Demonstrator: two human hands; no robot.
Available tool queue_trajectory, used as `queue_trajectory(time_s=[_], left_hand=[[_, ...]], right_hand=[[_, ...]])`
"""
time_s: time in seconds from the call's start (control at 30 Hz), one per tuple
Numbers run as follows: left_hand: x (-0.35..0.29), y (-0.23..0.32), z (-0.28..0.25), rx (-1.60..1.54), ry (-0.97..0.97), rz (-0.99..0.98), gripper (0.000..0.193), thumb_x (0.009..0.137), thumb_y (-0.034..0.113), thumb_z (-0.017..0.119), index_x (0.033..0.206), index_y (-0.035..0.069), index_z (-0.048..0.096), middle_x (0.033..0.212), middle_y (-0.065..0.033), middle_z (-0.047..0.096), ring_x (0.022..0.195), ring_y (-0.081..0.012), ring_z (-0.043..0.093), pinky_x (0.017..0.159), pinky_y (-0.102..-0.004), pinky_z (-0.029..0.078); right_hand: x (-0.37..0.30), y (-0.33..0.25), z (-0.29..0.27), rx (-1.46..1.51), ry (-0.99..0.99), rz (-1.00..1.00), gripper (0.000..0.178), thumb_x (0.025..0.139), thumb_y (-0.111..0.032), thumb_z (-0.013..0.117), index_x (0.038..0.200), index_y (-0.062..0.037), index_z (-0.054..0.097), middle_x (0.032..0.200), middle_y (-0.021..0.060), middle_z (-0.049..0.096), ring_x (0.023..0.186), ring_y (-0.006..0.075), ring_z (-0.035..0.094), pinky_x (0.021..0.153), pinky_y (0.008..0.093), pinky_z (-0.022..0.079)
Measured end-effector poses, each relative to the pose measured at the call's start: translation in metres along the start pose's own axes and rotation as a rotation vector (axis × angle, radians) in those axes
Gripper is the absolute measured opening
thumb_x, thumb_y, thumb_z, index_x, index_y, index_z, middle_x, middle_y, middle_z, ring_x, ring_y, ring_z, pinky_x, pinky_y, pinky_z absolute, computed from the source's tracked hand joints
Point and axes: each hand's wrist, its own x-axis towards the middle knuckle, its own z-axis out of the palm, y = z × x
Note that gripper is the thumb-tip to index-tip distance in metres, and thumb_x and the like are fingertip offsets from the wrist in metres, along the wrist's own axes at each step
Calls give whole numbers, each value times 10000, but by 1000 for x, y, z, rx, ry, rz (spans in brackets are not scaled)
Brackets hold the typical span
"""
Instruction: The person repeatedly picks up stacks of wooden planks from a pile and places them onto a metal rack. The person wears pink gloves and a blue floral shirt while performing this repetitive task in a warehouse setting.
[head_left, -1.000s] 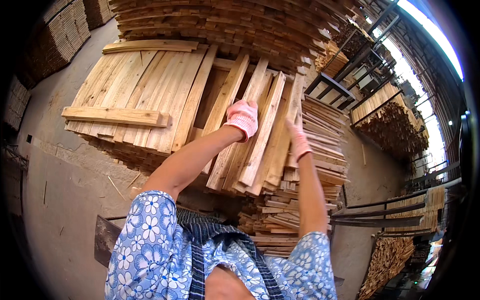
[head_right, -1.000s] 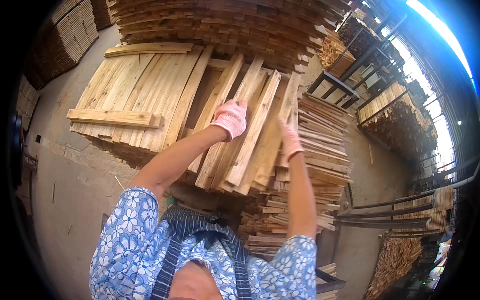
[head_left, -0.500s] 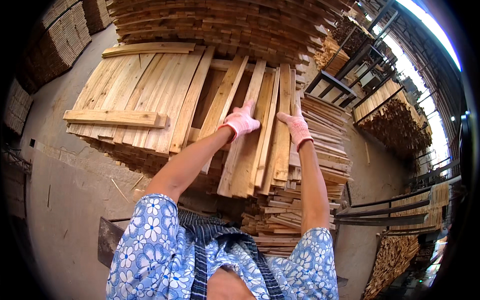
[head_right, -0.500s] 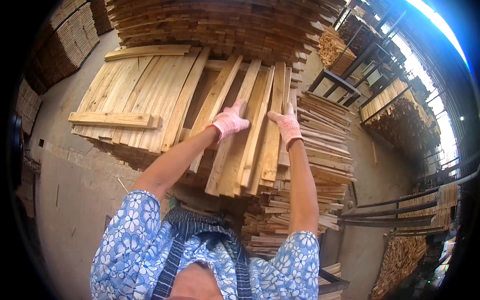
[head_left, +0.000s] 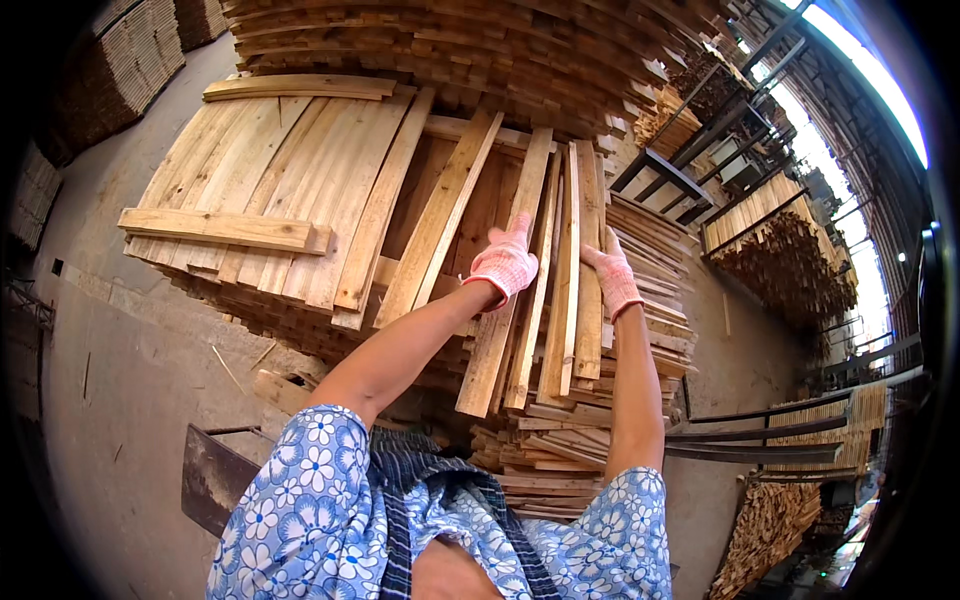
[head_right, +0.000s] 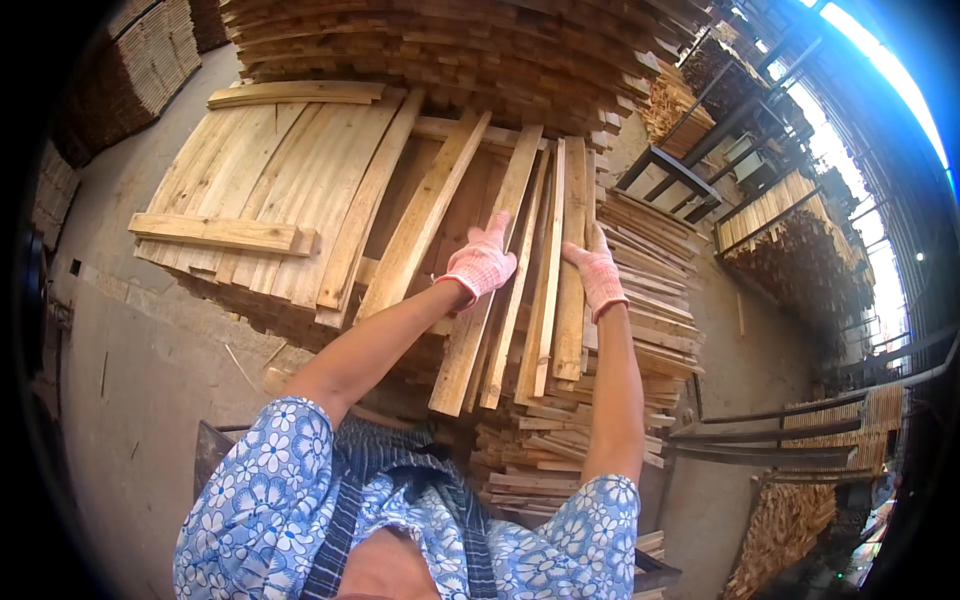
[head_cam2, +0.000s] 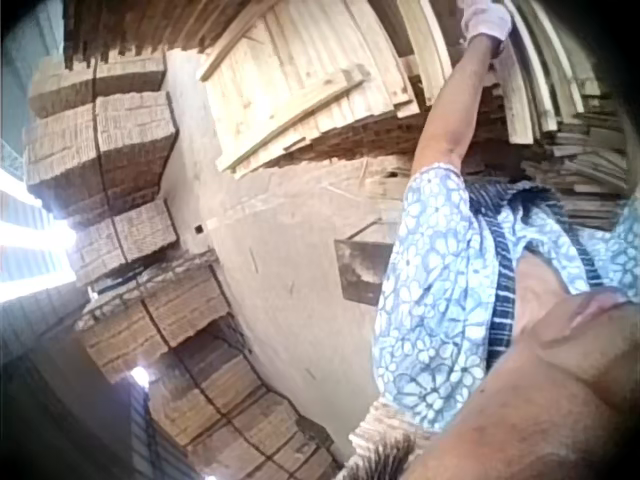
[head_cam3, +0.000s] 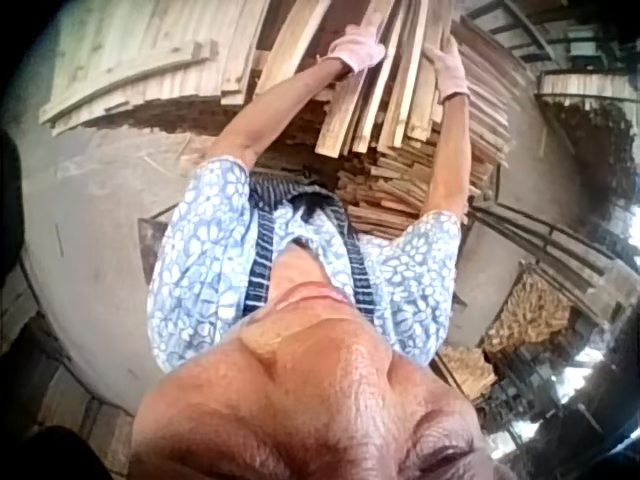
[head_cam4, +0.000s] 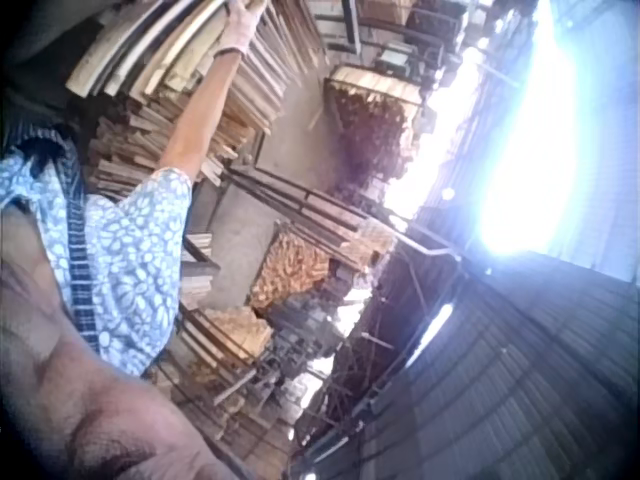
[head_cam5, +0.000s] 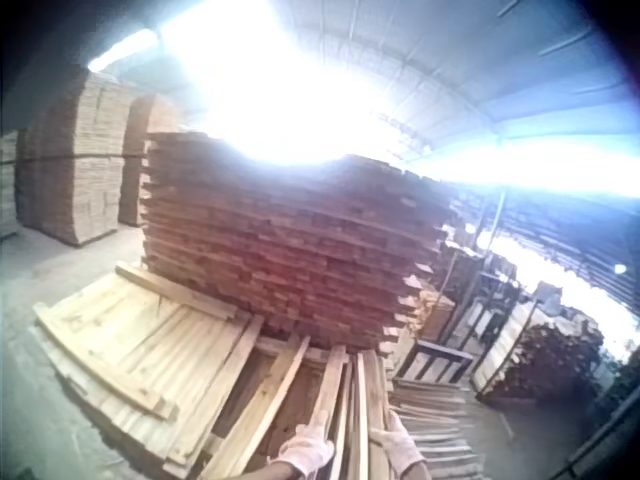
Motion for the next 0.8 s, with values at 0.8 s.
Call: queue_trajectory(time_s=[0.8], left_hand=[[-27,-34,-94,660,242,138,716,957,415,590,1575,183,311,1621,-274,254,1396,-488,415,1117,-587,376]], right_hand=[[-11,6,53,-1376,317,-508,517,990,-417,591,1405,-123,497,1113,188,664,1046,368,658,867,553,534]])
